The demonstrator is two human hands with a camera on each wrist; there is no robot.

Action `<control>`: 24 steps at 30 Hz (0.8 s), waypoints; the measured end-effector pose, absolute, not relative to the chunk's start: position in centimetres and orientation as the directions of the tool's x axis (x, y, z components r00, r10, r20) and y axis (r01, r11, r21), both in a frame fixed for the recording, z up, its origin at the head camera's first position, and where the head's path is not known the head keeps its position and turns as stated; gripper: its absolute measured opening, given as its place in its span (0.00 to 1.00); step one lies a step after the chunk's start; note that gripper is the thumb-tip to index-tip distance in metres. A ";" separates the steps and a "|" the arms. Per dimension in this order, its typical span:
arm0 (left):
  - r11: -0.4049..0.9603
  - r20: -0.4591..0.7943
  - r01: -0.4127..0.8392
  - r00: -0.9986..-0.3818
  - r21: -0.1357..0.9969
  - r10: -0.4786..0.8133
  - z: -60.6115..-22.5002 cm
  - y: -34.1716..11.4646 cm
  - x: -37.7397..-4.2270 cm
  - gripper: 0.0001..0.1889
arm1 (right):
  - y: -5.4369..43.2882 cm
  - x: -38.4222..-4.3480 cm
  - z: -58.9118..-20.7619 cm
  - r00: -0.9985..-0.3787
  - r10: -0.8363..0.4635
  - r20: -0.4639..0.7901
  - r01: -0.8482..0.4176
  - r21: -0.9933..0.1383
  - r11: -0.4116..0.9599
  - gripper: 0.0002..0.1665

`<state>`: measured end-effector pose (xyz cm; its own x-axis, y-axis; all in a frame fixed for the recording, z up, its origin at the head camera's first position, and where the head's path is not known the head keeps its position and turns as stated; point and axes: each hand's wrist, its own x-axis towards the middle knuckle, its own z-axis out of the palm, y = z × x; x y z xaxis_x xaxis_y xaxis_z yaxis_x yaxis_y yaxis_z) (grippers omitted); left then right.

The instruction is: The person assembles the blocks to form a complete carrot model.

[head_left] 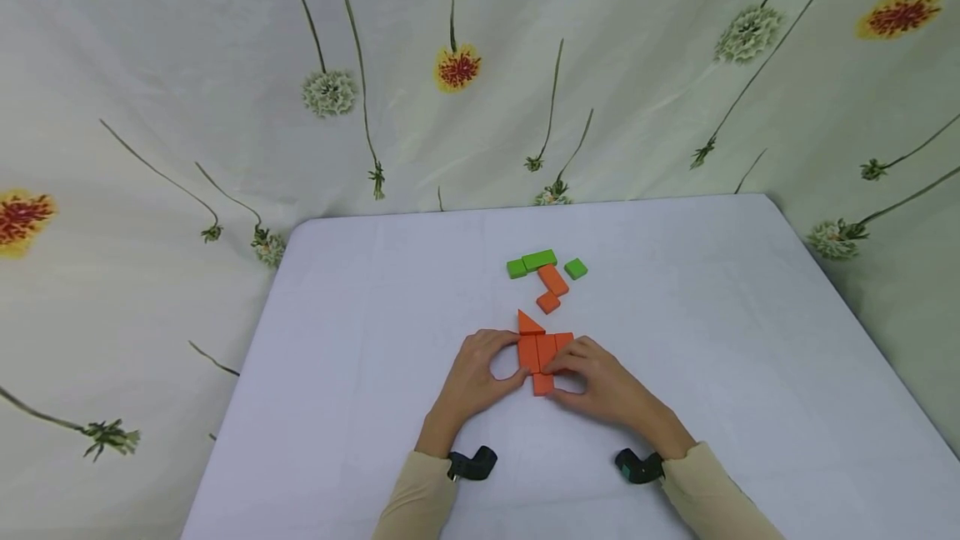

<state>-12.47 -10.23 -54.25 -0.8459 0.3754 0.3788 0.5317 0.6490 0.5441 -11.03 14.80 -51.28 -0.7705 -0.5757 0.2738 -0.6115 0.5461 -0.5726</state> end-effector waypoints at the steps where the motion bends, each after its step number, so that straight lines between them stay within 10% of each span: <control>1: 0.649 0.378 0.531 -0.846 0.544 0.376 -54.2 -10.2 -12.5 0.24 | 14.8 -11.1 -51.1 -0.775 -0.574 0.266 -0.604 -0.581 0.546 0.18; 24: 0.666 0.368 0.518 -0.854 0.537 0.367 -54.2 -10.2 -12.3 0.24 | 14.5 -16.7 -49.9 -0.932 -0.246 0.268 -0.362 -0.624 0.692 0.18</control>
<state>-12.30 -10.21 -54.18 -0.8543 0.3672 0.3679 0.5176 0.6664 0.5367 -16.67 14.49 -49.86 -0.9316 -0.2456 0.2678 -0.3620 0.6924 -0.6242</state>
